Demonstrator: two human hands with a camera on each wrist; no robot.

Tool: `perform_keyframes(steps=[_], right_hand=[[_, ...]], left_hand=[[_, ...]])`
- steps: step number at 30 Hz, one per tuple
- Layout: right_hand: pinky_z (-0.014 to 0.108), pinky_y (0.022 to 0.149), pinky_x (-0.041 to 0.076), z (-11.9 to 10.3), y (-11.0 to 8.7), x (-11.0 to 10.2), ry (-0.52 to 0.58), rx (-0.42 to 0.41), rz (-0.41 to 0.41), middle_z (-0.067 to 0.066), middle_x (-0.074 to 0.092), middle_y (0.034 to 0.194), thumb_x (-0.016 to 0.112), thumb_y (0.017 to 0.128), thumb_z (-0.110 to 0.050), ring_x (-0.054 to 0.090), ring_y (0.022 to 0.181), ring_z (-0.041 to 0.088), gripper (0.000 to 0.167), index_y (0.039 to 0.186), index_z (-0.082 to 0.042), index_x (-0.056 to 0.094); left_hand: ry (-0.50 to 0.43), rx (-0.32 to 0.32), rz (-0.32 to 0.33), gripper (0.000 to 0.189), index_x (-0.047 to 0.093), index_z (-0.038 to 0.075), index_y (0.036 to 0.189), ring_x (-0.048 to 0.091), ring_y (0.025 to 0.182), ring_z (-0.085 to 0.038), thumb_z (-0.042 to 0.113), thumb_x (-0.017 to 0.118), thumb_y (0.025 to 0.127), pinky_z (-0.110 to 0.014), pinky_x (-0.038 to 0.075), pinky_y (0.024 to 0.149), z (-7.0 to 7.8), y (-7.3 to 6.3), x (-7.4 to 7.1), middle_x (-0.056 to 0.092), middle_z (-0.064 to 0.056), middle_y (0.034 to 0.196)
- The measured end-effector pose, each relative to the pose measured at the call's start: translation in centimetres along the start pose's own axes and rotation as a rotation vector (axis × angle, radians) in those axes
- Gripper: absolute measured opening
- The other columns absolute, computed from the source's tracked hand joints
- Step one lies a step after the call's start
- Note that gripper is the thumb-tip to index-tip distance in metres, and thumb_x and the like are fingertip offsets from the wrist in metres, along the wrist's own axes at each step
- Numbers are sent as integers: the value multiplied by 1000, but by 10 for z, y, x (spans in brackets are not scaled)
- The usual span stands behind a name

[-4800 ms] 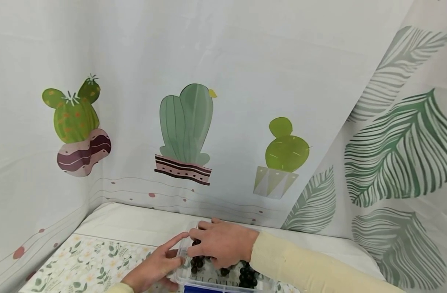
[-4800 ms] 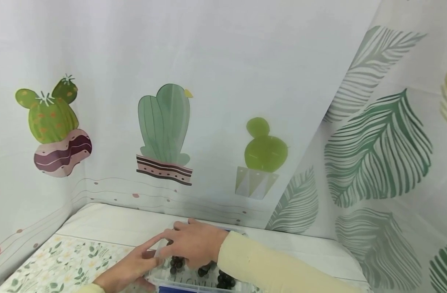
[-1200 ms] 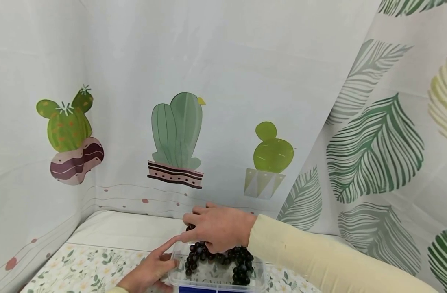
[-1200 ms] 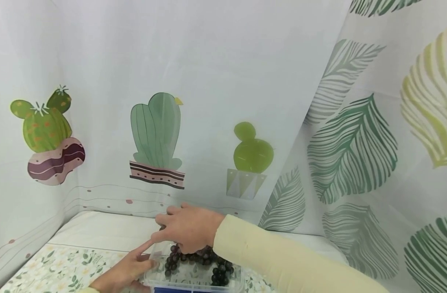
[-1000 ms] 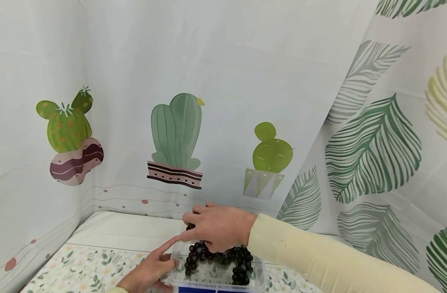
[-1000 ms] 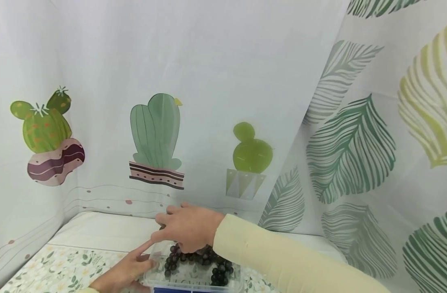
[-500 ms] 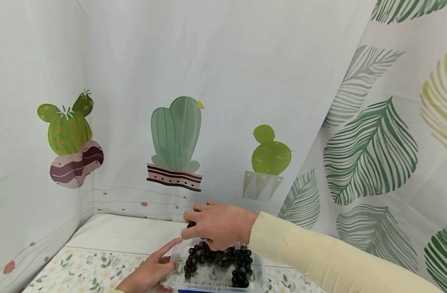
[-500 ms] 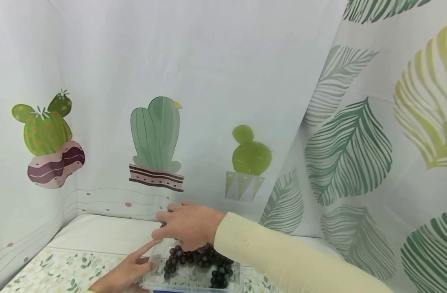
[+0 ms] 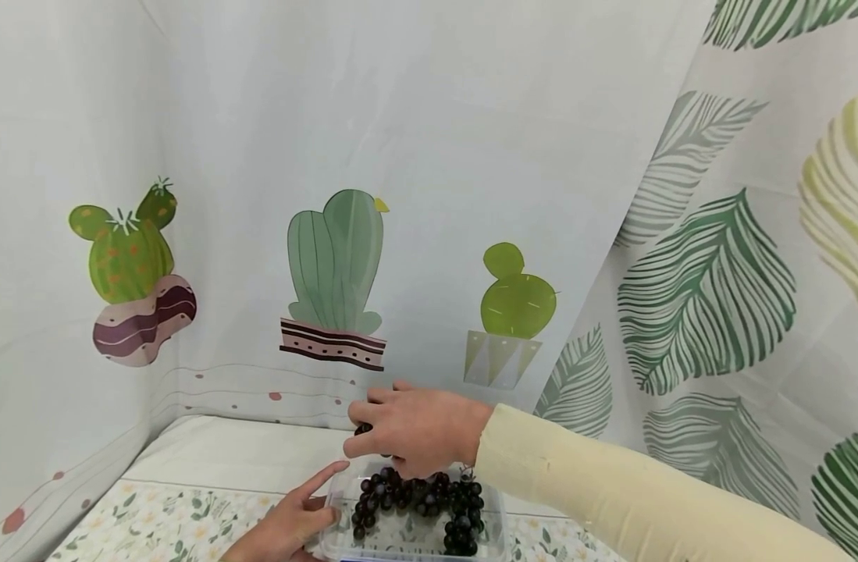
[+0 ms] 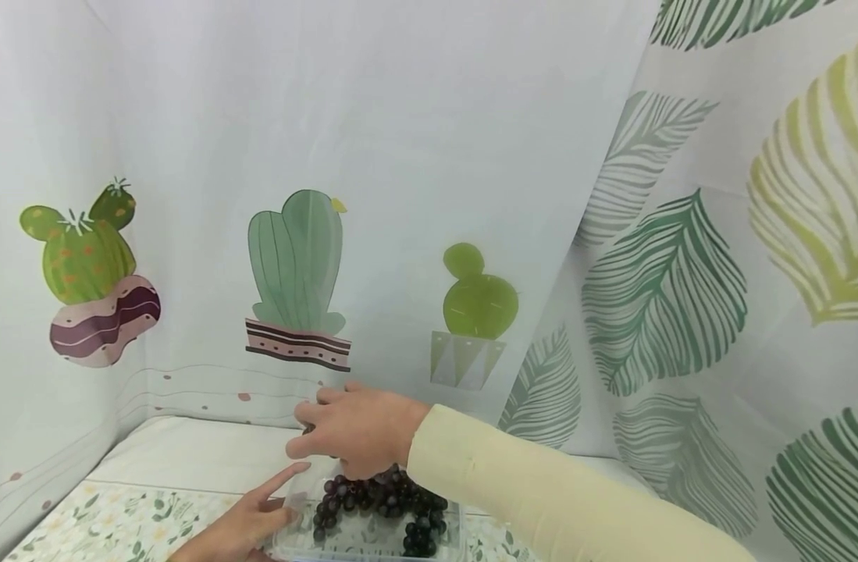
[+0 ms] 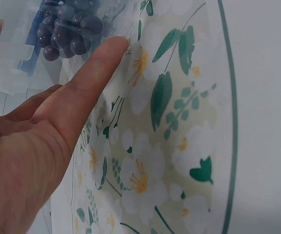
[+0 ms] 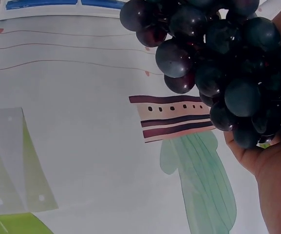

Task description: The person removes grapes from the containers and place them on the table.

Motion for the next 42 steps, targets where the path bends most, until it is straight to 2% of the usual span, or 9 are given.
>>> perform_keyframes(steps=[4, 8, 13, 20, 24, 27, 32, 36, 42], right_hand=[[25, 75, 38, 1, 0, -2, 5, 2, 8, -12, 53, 123, 72, 94, -26, 49, 98, 10, 39, 128, -40, 60], [25, 75, 37, 3, -1, -4, 12, 2, 12, -11, 53, 122, 73, 93, -25, 49, 98, 10, 39, 128, -39, 61], [26, 74, 36, 5, -1, -7, 7, 3, 25, -11, 53, 119, 72, 92, -22, 48, 96, 10, 39, 126, -39, 60], [25, 72, 34, 7, -2, -10, -4, 5, 29, -11, 54, 118, 71, 93, -22, 47, 93, 10, 40, 128, -40, 61], [25, 73, 36, 8, -3, -11, -12, 6, 24, -11, 55, 121, 71, 94, -24, 49, 96, 10, 40, 130, -40, 61], [26, 74, 38, 9, -4, -12, -13, 7, 14, -10, 55, 124, 71, 95, -26, 50, 100, 11, 40, 131, -40, 60], [28, 77, 38, 12, -7, -12, 1, 16, -19, -9, 53, 126, 71, 97, -26, 50, 103, 11, 39, 131, -40, 60], [28, 77, 37, 14, -10, -11, 19, 30, -48, -9, 53, 126, 69, 98, -23, 50, 104, 12, 39, 132, -40, 60], [28, 76, 35, 18, -14, -10, 14, 47, -75, -9, 53, 124, 68, 98, -23, 49, 101, 12, 39, 133, -40, 59]], left_hand=[[17, 27, 21, 78, 13, 21, 170, 46, 139, -56, 25, 56, 106, -60, 57, 89, 0, 1, 1, 37, -39, 157], [50, 29, -15, 73, 18, 31, 169, 48, 142, -53, 30, 55, 106, -55, 57, 88, -6, 8, -5, 34, -38, 161], [50, 47, -53, 74, 18, 33, 169, 54, 137, -46, 31, 56, 105, -54, 57, 87, -7, 10, -6, 41, -35, 158], [75, 34, 49, 75, 14, 20, 170, 44, 140, -60, 25, 53, 106, -55, 58, 84, 1, 6, 1, 31, -44, 159], [68, 17, 31, 75, 20, 29, 169, 50, 139, -52, 28, 57, 104, -52, 57, 85, -5, 10, -5, 35, -40, 159], [73, 17, 20, 74, 23, 36, 167, 50, 138, -54, 28, 58, 103, -55, 58, 86, -7, 12, -8, 34, -40, 160], [75, 8, 73, 77, 18, 25, 169, 45, 137, -64, 22, 56, 102, -61, 58, 85, -2, 10, -2, 31, -44, 159], [84, -2, 122, 77, 17, 19, 169, 49, 134, -62, 20, 56, 103, -62, 59, 83, 3, 8, 3, 35, -44, 156], [66, 5, 106, 76, 16, 19, 169, 55, 131, -54, 19, 55, 103, -57, 59, 82, 4, 5, 5, 36, -44, 156]])
Point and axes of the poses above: each hand's wrist, its own y-axis towards the middle knuckle, its own x-axis out of the palm, z = x × y, the point moved 7 cm from there along y, towards the middle knuckle
